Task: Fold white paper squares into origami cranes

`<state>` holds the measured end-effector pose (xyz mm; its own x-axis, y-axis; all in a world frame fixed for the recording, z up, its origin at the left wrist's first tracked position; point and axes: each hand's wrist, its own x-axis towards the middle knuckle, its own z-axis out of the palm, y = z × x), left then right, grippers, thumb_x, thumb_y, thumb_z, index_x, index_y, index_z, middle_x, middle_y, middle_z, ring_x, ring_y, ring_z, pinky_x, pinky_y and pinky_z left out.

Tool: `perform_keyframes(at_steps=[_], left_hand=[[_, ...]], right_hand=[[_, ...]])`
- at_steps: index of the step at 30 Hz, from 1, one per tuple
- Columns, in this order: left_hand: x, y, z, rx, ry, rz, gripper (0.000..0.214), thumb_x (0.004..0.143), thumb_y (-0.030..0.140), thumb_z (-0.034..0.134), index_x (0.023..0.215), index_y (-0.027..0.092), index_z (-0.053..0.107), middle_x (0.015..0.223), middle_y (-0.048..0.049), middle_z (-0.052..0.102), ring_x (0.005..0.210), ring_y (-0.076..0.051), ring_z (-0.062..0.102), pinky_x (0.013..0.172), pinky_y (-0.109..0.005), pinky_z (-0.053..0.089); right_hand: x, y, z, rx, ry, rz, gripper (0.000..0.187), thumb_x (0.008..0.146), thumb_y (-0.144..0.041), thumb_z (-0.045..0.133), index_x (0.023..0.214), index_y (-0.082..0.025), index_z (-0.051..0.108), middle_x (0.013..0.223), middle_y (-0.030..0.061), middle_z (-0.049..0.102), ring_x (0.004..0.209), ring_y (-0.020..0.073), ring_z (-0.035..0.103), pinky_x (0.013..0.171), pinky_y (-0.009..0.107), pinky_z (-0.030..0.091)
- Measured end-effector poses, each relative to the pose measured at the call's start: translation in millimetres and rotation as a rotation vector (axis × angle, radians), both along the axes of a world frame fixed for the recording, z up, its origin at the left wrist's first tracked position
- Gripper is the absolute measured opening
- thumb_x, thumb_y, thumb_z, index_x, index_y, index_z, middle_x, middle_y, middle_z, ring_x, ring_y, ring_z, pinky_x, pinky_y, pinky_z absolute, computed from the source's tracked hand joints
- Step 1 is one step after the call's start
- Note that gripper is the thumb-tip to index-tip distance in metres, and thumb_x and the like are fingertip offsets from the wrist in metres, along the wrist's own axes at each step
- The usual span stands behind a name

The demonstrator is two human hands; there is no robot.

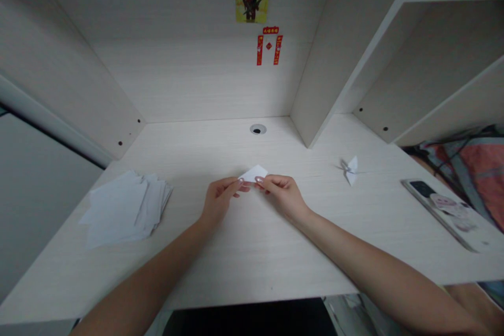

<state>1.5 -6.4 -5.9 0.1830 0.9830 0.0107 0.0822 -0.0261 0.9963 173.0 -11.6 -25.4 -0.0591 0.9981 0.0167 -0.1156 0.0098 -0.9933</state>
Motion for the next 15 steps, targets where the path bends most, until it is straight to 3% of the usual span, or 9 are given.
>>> perform_keyframes(at_steps=[5, 8, 11, 15], left_hand=[[-2.7, -0.1, 3.9, 0.043, -0.016, -0.074, 0.032, 0.081, 0.037, 0.049, 0.079, 0.015, 0.071, 0.084, -0.0087, 0.073, 0.077, -0.02, 0.066, 0.066, -0.028, 0.045], [-4.3, 1.2, 7.7, 0.052, 0.009, -0.026, 0.039, 0.083, 0.042, 0.043, 0.083, 0.014, 0.071, 0.088, -0.0095, 0.072, 0.077, -0.021, 0.066, 0.067, -0.03, 0.046], [-4.1, 3.9, 8.9, 0.042, 0.095, 0.045, 0.036, 0.079, 0.044, 0.051, 0.089, 0.016, 0.071, 0.085, -0.0071, 0.073, 0.076, -0.019, 0.065, 0.064, -0.027, 0.045], [-2.1, 5.5, 6.6, 0.029, 0.198, 0.086, 0.026, 0.07, 0.042, 0.063, 0.075, 0.018, 0.072, 0.073, -0.0035, 0.072, 0.071, -0.018, 0.063, 0.062, -0.024, 0.045]], right_hand=[[2.7, 3.5, -3.4, -0.022, 0.008, -0.008, 0.028, 0.071, -0.042, 0.066, 0.061, -0.016, 0.066, 0.059, 0.0001, 0.058, 0.056, 0.011, 0.046, 0.056, 0.025, 0.031], [4.7, 5.5, -2.4, -0.007, 0.003, -0.022, 0.028, 0.07, -0.042, 0.066, 0.061, -0.016, 0.066, 0.057, -0.0005, 0.058, 0.056, 0.011, 0.046, 0.056, 0.025, 0.032], [5.9, 6.6, -0.4, 0.007, -0.024, -0.027, 0.025, 0.068, -0.04, 0.068, 0.062, -0.016, 0.067, 0.058, -0.0006, 0.06, 0.055, 0.0108, 0.047, 0.056, 0.025, 0.033], [7.1, 7.3, 0.1, 0.029, -0.072, -0.023, 0.024, 0.069, -0.039, 0.068, 0.066, -0.016, 0.068, 0.064, 0.0013, 0.063, 0.058, 0.0117, 0.05, 0.057, 0.025, 0.035]])
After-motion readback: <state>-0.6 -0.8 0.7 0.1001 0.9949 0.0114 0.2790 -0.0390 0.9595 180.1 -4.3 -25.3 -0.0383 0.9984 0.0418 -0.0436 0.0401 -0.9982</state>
